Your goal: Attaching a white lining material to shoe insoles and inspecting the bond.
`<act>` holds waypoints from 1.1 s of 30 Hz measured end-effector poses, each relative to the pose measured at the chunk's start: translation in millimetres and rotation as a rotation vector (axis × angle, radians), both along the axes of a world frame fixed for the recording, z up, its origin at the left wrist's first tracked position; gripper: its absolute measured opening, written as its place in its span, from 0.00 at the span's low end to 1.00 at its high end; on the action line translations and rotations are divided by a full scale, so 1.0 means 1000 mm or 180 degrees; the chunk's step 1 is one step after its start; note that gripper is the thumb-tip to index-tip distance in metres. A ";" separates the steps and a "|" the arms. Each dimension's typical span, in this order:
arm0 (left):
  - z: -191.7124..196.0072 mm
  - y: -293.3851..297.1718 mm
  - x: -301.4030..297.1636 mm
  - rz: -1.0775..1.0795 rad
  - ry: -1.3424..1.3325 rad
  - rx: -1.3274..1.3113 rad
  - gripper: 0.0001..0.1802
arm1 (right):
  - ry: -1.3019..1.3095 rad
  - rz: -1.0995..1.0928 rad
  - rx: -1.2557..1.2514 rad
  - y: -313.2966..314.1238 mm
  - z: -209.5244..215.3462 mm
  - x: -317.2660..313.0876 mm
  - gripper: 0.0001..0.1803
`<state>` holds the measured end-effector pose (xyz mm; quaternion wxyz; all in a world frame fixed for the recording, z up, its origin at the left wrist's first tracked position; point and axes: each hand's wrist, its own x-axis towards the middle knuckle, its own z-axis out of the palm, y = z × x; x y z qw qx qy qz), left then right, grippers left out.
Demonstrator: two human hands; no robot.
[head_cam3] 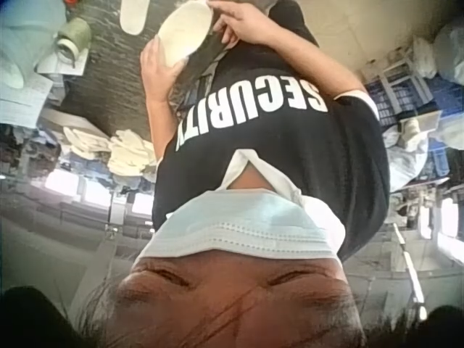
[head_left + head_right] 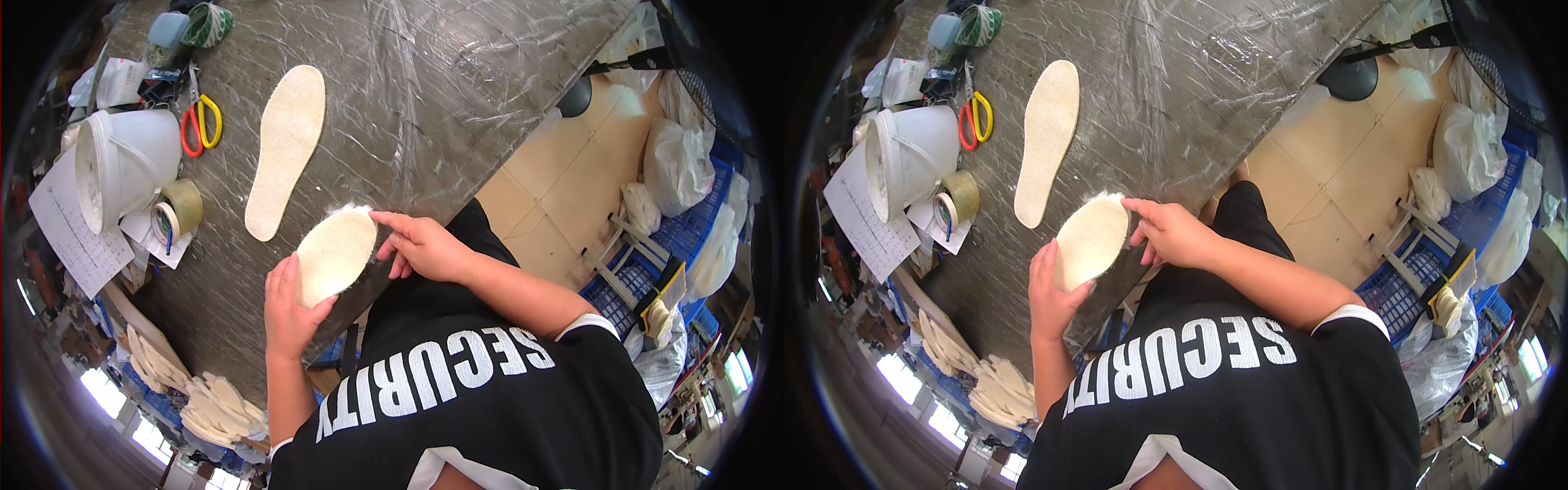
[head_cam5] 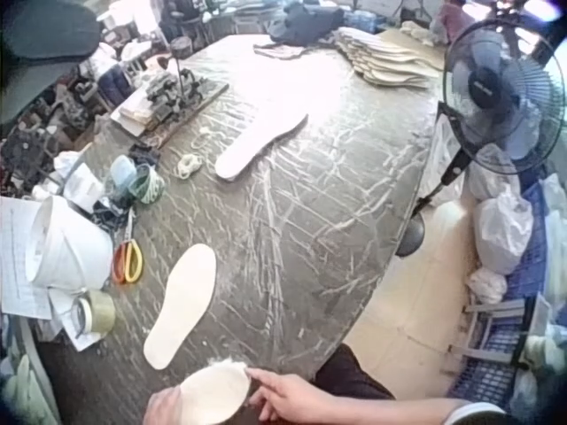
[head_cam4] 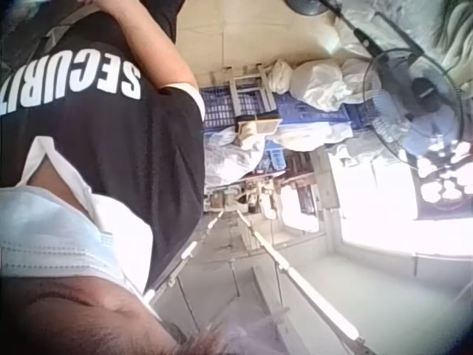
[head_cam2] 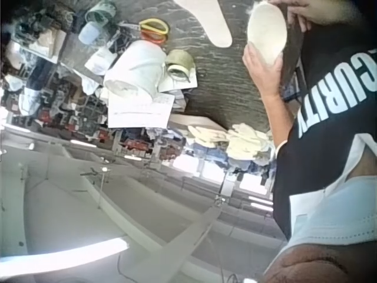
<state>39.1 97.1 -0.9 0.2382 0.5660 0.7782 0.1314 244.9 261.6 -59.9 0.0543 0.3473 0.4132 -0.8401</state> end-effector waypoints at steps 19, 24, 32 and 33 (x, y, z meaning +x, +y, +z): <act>-0.005 0.006 -0.003 0.0298 -0.0281 -0.0303 0.48 | 0.0113 -0.0314 0.0105 -0.012 -0.004 0.011 0.26; -0.004 0.006 -0.001 0.0243 -0.0157 -0.0310 0.49 | 0.0120 -0.0143 0.0297 -0.010 0.000 0.010 0.28; -0.007 0.006 0.003 0.0199 0.0066 -0.0311 0.52 | 0.0169 -0.0186 0.0343 -0.014 -0.002 0.010 0.29; -0.008 0.006 0.003 0.0205 0.0067 -0.0309 0.52 | 0.0171 -0.0180 0.0345 -0.015 -0.002 0.010 0.29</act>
